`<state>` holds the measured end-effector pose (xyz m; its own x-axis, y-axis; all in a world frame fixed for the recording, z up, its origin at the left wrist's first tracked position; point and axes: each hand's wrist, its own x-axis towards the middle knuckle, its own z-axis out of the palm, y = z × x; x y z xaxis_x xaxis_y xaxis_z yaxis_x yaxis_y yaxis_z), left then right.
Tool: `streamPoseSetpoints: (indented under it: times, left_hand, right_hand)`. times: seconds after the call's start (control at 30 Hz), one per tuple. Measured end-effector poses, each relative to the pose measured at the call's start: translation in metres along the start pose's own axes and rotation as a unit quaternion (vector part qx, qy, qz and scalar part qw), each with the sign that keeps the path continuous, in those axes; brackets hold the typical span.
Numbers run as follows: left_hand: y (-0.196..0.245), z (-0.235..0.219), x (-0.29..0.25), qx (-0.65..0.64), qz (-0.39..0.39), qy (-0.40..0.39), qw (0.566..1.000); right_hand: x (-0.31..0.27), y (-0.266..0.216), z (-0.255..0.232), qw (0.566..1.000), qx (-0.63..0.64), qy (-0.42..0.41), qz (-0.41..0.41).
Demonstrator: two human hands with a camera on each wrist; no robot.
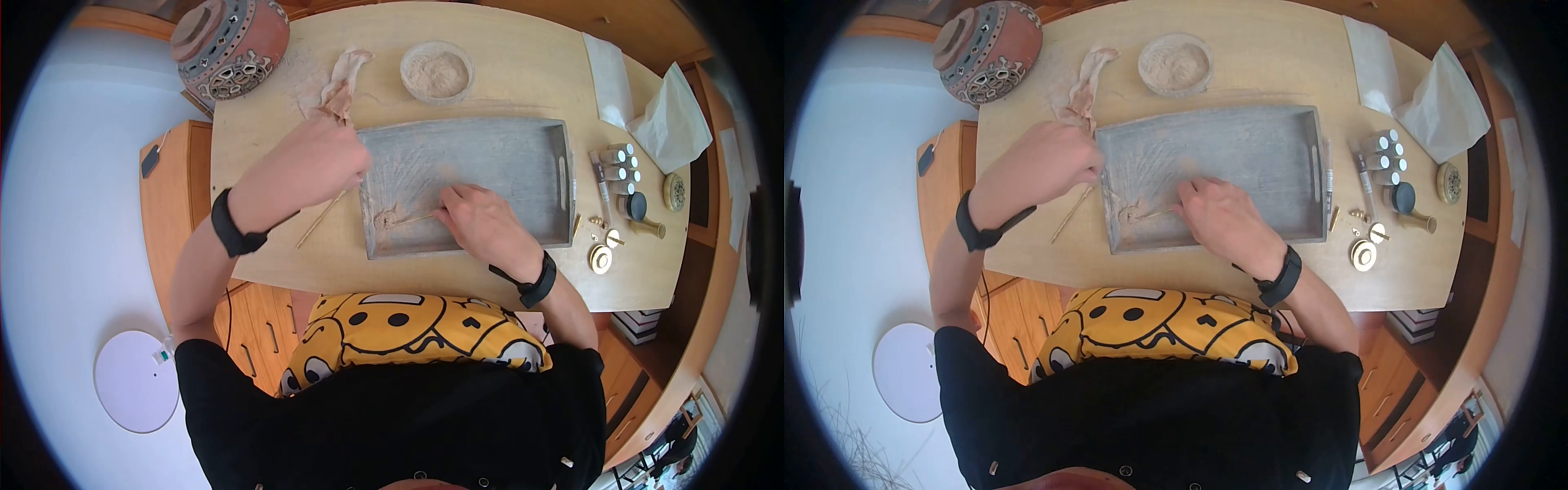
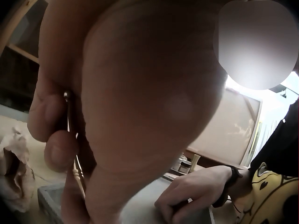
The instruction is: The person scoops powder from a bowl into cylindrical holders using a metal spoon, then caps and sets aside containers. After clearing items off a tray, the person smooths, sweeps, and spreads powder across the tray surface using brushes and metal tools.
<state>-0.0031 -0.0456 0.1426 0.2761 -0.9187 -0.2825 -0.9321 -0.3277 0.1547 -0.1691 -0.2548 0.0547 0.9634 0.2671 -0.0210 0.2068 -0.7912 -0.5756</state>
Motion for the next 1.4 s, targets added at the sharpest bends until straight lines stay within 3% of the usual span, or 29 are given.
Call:
streamPoseSetpoints:
  times: [0.07,0.3,0.47,1.1,1.33,1.4]
  left_hand:
    - [0.0,-0.003,0.014,0.017,-0.006,-0.089,0.996]
    - [-0.006,0.006,0.021,-0.07,0.016,-0.09,0.993]
    - [-0.009,0.007,0.021,-0.108,-0.012,-0.145,0.984]
    - [-0.028,0.015,0.015,-0.206,0.032,-0.144,0.967]
    - [-0.04,0.008,0.009,-0.357,-0.008,-0.163,0.92]
    - [-0.045,0.01,0.007,-0.377,-0.004,-0.148,0.914]
  right_hand:
    - [0.0,-0.001,0.0,1.0,-0.002,0.002,0.002]
    - [-0.001,-0.004,0.0,1.0,-0.006,0.0,0.011]
    - [-0.001,-0.004,0.002,1.0,0.002,0.003,0.013]
    - [-0.009,-0.004,-0.01,0.999,0.033,0.027,0.004]
    - [-0.012,0.0,-0.027,0.999,0.029,0.04,0.022]
    - [-0.009,0.002,-0.035,0.996,0.052,0.036,0.07]
